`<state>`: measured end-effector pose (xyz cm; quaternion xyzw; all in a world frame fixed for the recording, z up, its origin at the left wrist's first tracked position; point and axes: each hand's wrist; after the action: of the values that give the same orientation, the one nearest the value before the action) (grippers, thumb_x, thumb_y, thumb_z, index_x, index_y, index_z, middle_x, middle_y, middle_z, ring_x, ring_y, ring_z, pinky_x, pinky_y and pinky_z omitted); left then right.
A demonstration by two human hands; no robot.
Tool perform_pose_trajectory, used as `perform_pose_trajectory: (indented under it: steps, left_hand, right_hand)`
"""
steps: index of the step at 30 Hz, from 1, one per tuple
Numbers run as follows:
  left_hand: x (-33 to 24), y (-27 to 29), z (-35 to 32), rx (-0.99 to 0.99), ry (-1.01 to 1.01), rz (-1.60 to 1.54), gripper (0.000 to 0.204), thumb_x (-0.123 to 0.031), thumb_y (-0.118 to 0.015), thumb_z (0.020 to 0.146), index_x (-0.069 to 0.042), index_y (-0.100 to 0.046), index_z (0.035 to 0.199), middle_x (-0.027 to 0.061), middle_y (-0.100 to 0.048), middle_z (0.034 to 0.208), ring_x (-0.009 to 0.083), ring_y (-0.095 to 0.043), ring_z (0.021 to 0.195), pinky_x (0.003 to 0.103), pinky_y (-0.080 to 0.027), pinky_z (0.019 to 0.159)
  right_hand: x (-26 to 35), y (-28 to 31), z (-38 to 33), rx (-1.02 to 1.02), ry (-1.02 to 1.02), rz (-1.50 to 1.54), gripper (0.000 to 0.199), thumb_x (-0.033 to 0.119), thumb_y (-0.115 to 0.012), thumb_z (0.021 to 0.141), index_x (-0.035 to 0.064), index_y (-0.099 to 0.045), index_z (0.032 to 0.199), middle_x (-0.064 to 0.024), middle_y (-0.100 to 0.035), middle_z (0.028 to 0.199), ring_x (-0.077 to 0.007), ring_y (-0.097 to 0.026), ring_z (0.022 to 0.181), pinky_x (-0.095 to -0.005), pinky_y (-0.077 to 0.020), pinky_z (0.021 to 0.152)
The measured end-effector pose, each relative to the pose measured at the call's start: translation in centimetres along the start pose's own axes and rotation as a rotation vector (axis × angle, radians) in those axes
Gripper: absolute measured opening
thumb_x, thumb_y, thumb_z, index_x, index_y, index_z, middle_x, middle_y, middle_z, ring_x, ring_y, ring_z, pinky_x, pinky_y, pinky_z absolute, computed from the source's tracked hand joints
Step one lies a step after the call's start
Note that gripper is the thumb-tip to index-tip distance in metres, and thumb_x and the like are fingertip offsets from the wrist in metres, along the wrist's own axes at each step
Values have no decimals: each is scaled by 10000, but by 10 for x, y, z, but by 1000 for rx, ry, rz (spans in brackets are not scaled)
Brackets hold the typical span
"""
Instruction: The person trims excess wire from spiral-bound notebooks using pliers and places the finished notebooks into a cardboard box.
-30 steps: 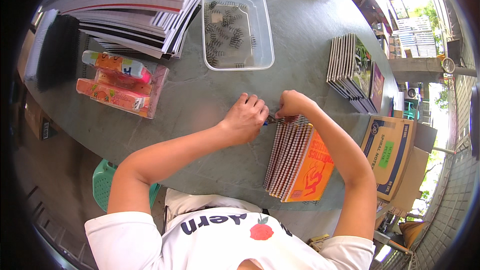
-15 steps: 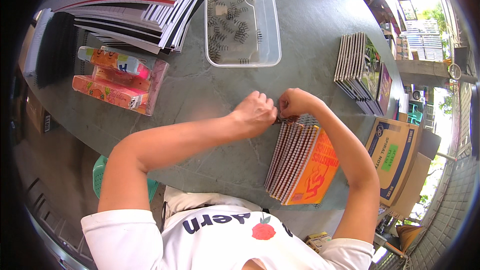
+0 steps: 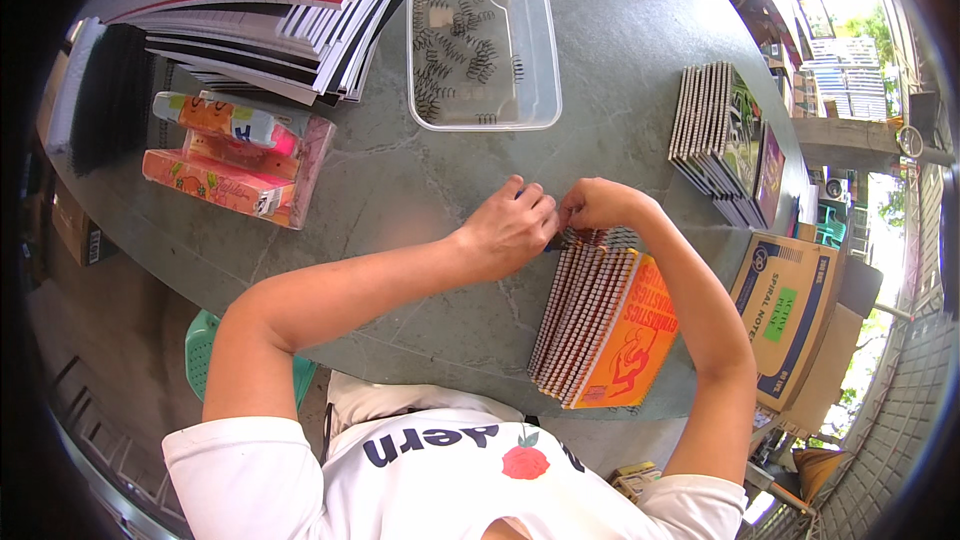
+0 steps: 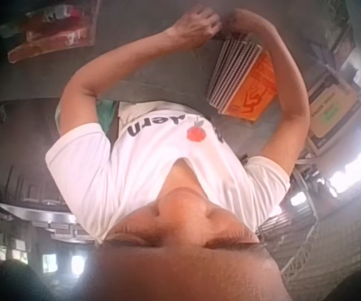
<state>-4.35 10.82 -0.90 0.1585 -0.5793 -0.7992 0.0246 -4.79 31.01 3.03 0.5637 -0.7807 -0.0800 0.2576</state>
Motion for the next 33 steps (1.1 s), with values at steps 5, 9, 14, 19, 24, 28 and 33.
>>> perform_pose_trajectory:
  steps: [5, 9, 14, 19, 24, 28, 33]
  left_hand:
    - [-1, 1, 6, -21, -26, 1, 211, -150, -584, 711, -54, -578, 899, 73, -554, 868, 221, -530, 894, 387, -396, 831]
    - [-2, -4, 6, 244, 78, -167, 155, -137, -573, 706, -70, -581, 845, 80, -560, 811, 217, -543, 841, 378, -418, 782]
    - [-1, -2, 1, 142, 88, -139, 202, -141, -597, 688, -58, -583, 871, 96, -567, 817, 232, -546, 847, 382, -421, 793]
    - [4, 4, 1, -89, 48, -56, 253, -151, -623, 670, -47, -584, 897, 101, -571, 835, 247, -544, 860, 386, -414, 820]
    - [-4, -3, 10, -3, 0, -67, 180, -135, -607, 684, -62, -580, 846, 76, -564, 803, 216, -557, 801, 328, -418, 748]
    - [-3, -6, 12, 172, 86, -151, 162, -129, -601, 689, -61, -575, 834, 67, -561, 790, 204, -561, 774, 307, -414, 714]
    - [5, -4, 7, -99, -51, 31, 170, -125, -601, 690, -52, -576, 842, 71, -564, 799, 216, -555, 817, 330, -412, 740]
  right_hand:
    - [-2, 3, 3, 96, 5, -22, 191, 108, -572, 690, 75, -695, 832, -83, -669, 738, -173, -636, 646, -296, -520, 616]
    - [3, 4, 2, 136, 21, 13, 161, 125, -644, 714, 29, -677, 839, -72, -667, 739, -153, -621, 658, -292, -508, 630]
    - [-8, 3, 1, 197, 11, 189, 162, 107, -664, 744, 6, -666, 869, -59, -660, 748, -126, -600, 676, -283, -491, 645]
    - [-4, 4, -4, 108, -1, 204, 162, 103, -648, 738, 16, -669, 873, -70, -655, 755, -144, -611, 653, -273, -496, 619]
    - [-6, 5, -5, 134, -35, 191, 166, 88, -632, 739, -2, -662, 875, -74, -658, 772, -139, -606, 677, -267, -493, 647]
    - [-8, 4, -6, 137, -8, 257, 165, 77, -627, 739, -17, -658, 871, -70, -666, 784, -138, -618, 717, -270, -496, 669]
    - [-9, 5, -6, 136, 19, 250, 178, 58, -616, 747, -24, -655, 900, -85, -669, 809, -144, -628, 745, -264, -501, 674]
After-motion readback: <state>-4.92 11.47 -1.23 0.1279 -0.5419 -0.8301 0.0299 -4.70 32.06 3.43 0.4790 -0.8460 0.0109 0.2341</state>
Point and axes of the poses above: each hand's wrist, its own z-axis towards the middle knuckle, its own y-axis out of the back of the hand, x = y × z
